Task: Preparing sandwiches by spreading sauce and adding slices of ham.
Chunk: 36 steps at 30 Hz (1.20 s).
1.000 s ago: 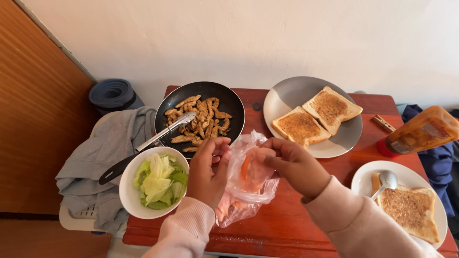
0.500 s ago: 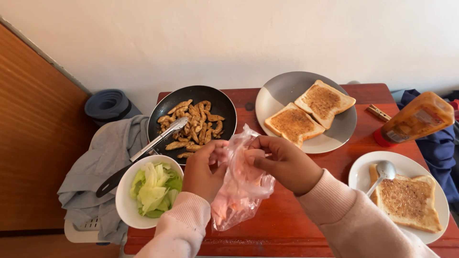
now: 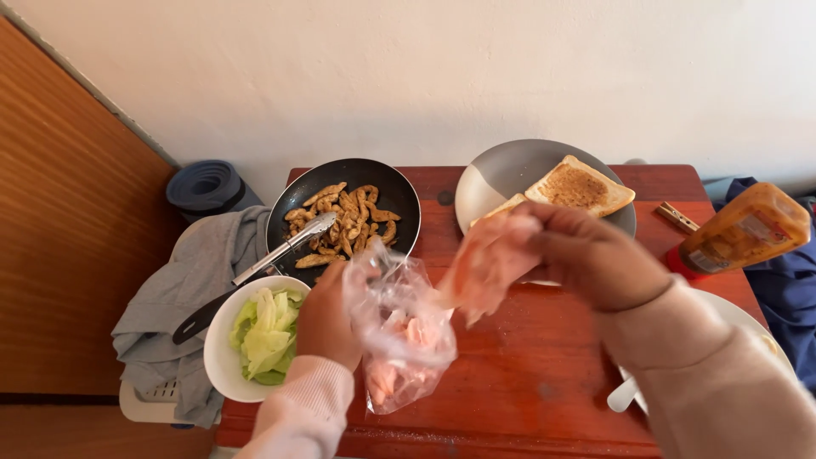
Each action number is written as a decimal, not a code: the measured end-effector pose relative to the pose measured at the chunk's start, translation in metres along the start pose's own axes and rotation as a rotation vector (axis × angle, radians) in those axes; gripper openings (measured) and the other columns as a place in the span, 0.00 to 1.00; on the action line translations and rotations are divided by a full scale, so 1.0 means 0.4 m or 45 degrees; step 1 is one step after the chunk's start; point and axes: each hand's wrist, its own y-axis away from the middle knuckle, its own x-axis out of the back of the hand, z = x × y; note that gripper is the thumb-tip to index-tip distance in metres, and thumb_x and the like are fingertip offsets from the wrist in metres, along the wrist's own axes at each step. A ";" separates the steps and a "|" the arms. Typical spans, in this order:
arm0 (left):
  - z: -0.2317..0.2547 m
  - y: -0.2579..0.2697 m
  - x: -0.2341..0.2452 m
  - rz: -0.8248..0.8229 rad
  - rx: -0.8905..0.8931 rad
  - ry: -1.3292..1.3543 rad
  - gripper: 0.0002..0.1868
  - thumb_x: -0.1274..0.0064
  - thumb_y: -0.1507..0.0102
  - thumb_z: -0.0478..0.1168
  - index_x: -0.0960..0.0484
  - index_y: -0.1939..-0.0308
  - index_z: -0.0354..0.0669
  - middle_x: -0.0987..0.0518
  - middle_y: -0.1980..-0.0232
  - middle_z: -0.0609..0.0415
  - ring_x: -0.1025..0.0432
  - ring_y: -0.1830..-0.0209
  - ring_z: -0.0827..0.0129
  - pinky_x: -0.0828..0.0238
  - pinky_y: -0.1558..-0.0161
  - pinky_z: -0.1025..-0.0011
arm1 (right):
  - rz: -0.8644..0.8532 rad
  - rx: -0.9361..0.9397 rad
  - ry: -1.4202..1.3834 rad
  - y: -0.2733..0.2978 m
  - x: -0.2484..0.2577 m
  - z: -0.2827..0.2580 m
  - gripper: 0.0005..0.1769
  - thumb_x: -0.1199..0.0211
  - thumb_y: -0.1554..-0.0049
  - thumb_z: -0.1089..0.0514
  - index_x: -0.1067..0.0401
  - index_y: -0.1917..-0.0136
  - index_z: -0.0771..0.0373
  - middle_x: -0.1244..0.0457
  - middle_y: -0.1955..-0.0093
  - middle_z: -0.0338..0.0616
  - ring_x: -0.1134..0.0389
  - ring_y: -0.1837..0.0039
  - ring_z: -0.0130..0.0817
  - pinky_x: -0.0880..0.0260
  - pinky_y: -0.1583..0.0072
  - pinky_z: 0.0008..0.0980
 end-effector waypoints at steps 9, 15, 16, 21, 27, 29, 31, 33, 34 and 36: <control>0.005 0.029 -0.001 -0.663 -0.606 -1.047 0.10 0.46 0.45 0.36 0.17 0.61 0.46 0.21 0.49 0.50 0.25 0.49 0.54 0.30 0.48 0.56 | 0.247 0.059 0.235 -0.005 0.168 -0.131 0.13 0.46 0.35 0.54 0.28 0.45 0.65 0.30 0.52 0.44 0.28 0.49 0.35 0.29 0.40 0.37; 0.329 -0.023 -0.029 -0.201 -0.517 -0.357 0.13 0.44 0.42 0.34 0.22 0.53 0.45 0.19 0.53 0.48 0.23 0.48 0.53 0.29 0.47 0.61 | 0.053 0.147 0.212 -0.016 0.251 -0.174 0.16 0.49 0.32 0.54 0.30 0.40 0.67 0.31 0.49 0.45 0.29 0.48 0.33 0.29 0.40 0.36; 0.371 -0.038 -0.066 -0.034 -0.564 -0.156 0.13 0.45 0.36 0.34 0.25 0.47 0.42 0.19 0.49 0.47 0.22 0.44 0.56 0.28 0.43 0.63 | 0.082 0.133 0.205 -0.016 0.248 -0.180 0.17 0.50 0.34 0.55 0.31 0.38 0.66 0.31 0.47 0.44 0.29 0.47 0.32 0.29 0.39 0.36; 0.332 -0.156 -0.286 -0.200 -0.408 0.802 0.32 0.36 0.38 0.41 0.32 0.34 0.37 0.25 0.39 0.47 0.28 0.38 0.61 0.31 0.40 0.65 | 0.063 0.144 0.094 -0.026 0.255 -0.178 0.21 0.49 0.34 0.52 0.31 0.36 0.69 0.32 0.45 0.48 0.28 0.45 0.35 0.27 0.38 0.40; 0.275 -0.235 -0.378 -0.599 0.218 1.597 0.34 0.37 0.41 0.41 0.29 0.33 0.31 0.20 0.44 0.50 0.24 0.47 0.71 0.28 0.45 0.73 | 0.072 0.122 0.017 -0.053 0.231 -0.164 0.21 0.49 0.34 0.54 0.32 0.35 0.70 0.31 0.43 0.50 0.28 0.43 0.36 0.29 0.34 0.41; 0.264 -0.246 -0.396 -0.619 0.205 1.615 0.33 0.38 0.41 0.39 0.28 0.34 0.29 0.19 0.45 0.47 0.24 0.49 0.70 0.27 0.47 0.74 | 0.122 0.091 0.028 -0.057 0.240 -0.149 0.20 0.50 0.33 0.54 0.32 0.36 0.70 0.31 0.43 0.50 0.28 0.43 0.36 0.29 0.34 0.41; 0.261 -0.253 -0.394 -0.578 0.094 1.407 0.29 0.43 0.42 0.35 0.26 0.37 0.29 0.18 0.44 0.46 0.23 0.51 0.73 0.24 0.50 0.76 | 0.135 0.152 -0.029 -0.071 0.258 -0.120 0.20 0.51 0.33 0.54 0.32 0.36 0.71 0.31 0.42 0.50 0.28 0.43 0.36 0.29 0.36 0.41; 0.283 -0.245 -0.368 -0.533 0.044 1.261 0.27 0.43 0.42 0.34 0.25 0.39 0.30 0.18 0.46 0.47 0.22 0.52 0.73 0.23 0.52 0.76 | 0.224 0.130 -0.032 -0.074 0.249 -0.102 0.20 0.48 0.33 0.54 0.32 0.36 0.71 0.31 0.43 0.49 0.28 0.45 0.36 0.29 0.37 0.40; 0.295 -0.240 -0.357 -0.478 -0.002 1.116 0.24 0.44 0.42 0.34 0.23 0.42 0.30 0.17 0.47 0.47 0.20 0.53 0.74 0.21 0.53 0.77 | 0.303 0.102 -0.034 -0.075 0.246 -0.095 0.19 0.46 0.33 0.54 0.32 0.36 0.71 0.31 0.44 0.49 0.28 0.46 0.36 0.28 0.38 0.39; 0.313 -0.240 -0.340 -0.415 -0.008 0.996 0.21 0.44 0.42 0.35 0.21 0.45 0.30 0.16 0.50 0.48 0.20 0.56 0.74 0.21 0.55 0.77 | 0.308 0.100 -0.017 -0.077 0.248 -0.081 0.19 0.43 0.36 0.57 0.32 0.36 0.69 0.31 0.43 0.46 0.28 0.45 0.33 0.28 0.39 0.37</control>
